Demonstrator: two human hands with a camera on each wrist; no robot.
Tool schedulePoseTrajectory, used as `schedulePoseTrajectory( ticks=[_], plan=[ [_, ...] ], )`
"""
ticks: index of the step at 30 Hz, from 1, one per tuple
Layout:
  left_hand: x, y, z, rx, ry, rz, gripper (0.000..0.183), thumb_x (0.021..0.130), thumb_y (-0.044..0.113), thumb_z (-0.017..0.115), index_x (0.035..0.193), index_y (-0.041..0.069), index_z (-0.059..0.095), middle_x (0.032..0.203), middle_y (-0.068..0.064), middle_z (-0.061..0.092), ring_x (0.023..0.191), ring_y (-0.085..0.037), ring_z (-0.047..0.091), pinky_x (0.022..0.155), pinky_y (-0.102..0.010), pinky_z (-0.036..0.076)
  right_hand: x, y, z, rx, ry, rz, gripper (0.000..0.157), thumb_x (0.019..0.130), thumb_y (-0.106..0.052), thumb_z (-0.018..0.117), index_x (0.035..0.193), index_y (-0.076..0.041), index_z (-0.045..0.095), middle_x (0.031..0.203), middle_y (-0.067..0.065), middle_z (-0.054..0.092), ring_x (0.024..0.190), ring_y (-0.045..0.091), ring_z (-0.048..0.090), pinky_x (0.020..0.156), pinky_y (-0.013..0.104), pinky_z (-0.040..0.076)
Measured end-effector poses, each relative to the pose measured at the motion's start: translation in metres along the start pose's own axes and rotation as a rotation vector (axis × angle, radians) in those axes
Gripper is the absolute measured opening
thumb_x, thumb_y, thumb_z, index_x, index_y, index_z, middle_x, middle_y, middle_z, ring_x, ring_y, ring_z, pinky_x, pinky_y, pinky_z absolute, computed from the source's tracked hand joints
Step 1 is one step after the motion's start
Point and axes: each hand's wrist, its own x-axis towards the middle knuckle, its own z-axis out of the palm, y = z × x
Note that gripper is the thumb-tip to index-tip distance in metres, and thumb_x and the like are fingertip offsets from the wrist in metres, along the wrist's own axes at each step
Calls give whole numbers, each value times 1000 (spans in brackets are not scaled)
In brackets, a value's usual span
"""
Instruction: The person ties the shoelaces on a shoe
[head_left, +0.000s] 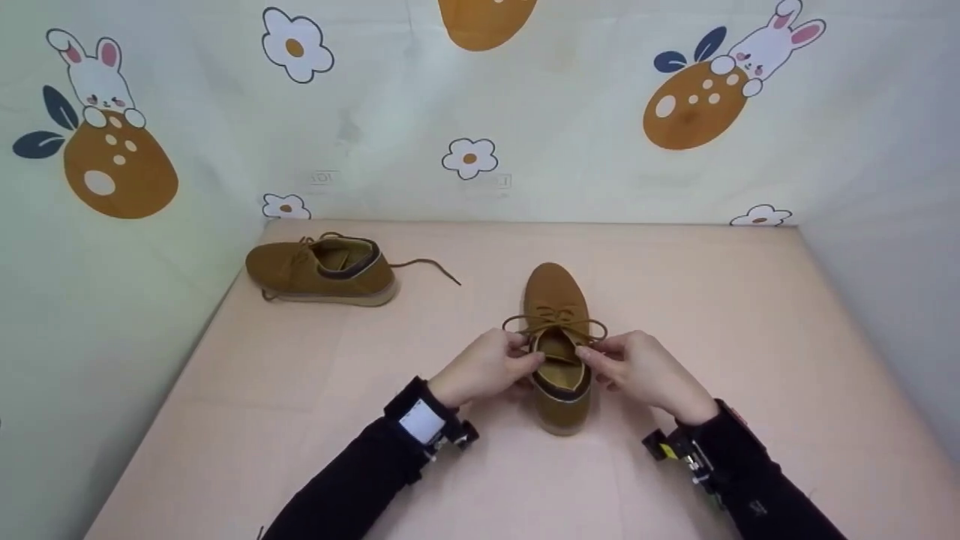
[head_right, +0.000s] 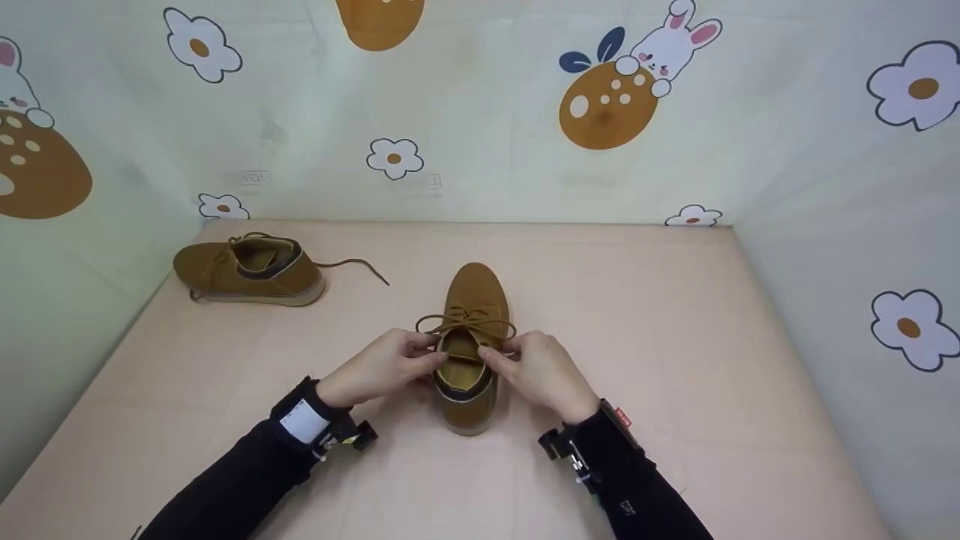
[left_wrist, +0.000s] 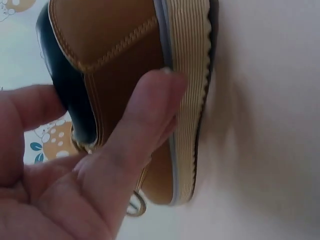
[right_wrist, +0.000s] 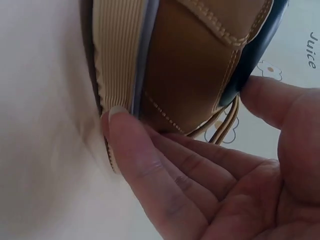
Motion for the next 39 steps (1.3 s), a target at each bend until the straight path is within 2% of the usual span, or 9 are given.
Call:
schedulePoseTrajectory(
  ticks=[2,6,11,15,20,24,27,34,39],
  plan=[
    [1,2,3,-43,27,-16,18,95,15,63,100,0,71,76,-1,71,70,-27,70,64,-34,57,1,-1,0,-29,7,-15,34,100,-37,60,94,-6,73,77,4,70,69,22,67,61,34,53],
    [9,6,9,-46,88,-34,17,89,9,64,99,-1,73,67,4,65,60,-17,65,56,-25,52,2,-2,-4,-87,37,-24,32,100,-35,59,90,-8,73,73,4,68,66,20,65,58,31,50],
    [34,20,17,-39,138,-25,10,87,8,64,88,2,72,61,6,55,54,-8,53,51,-19,43,4,0,-23,-108,115,40,36,102,-34,56,110,-2,73,83,8,71,72,22,68,62,34,52],
    [63,34,23,-133,144,-44,11,88,5,64,92,0,73,68,1,63,58,-12,59,54,-21,48,10,4,-45,-85,171,104,46,103,-34,53,129,3,62,104,19,71,84,28,70,70,36,56],
    [99,51,32,-217,151,-88,13,91,4,64,99,-2,73,74,-4,68,67,-25,68,56,-24,53,17,12,-71,-41,212,136,47,103,-29,51,138,3,54,119,25,65,90,27,68,74,35,57],
    [122,62,44,-195,163,-110,8,91,6,67,87,1,71,69,-4,65,74,-35,69,52,-24,51,20,23,-84,14,236,154,45,104,-24,49,140,4,51,124,27,61,97,29,65,74,29,56],
    [137,65,53,-154,175,-136,14,90,7,68,77,5,66,64,-2,62,75,-36,69,49,-22,48,21,35,-89,64,249,178,44,105,-20,46,141,5,48,126,29,59,98,28,63,73,26,56],
    [156,61,73,-115,197,-172,16,92,10,66,76,7,63,62,-1,60,75,-34,71,52,-24,52,23,60,-89,44,300,209,44,106,-21,43,142,4,48,125,29,59,91,22,62,67,24,54],
    [159,57,80,-190,174,-120,15,95,13,64,99,0,70,71,-4,64,74,-35,72,61,-32,57,18,68,-90,-31,380,209,43,106,-25,44,138,2,54,121,25,61,95,28,59,69,27,49]
  ],
)
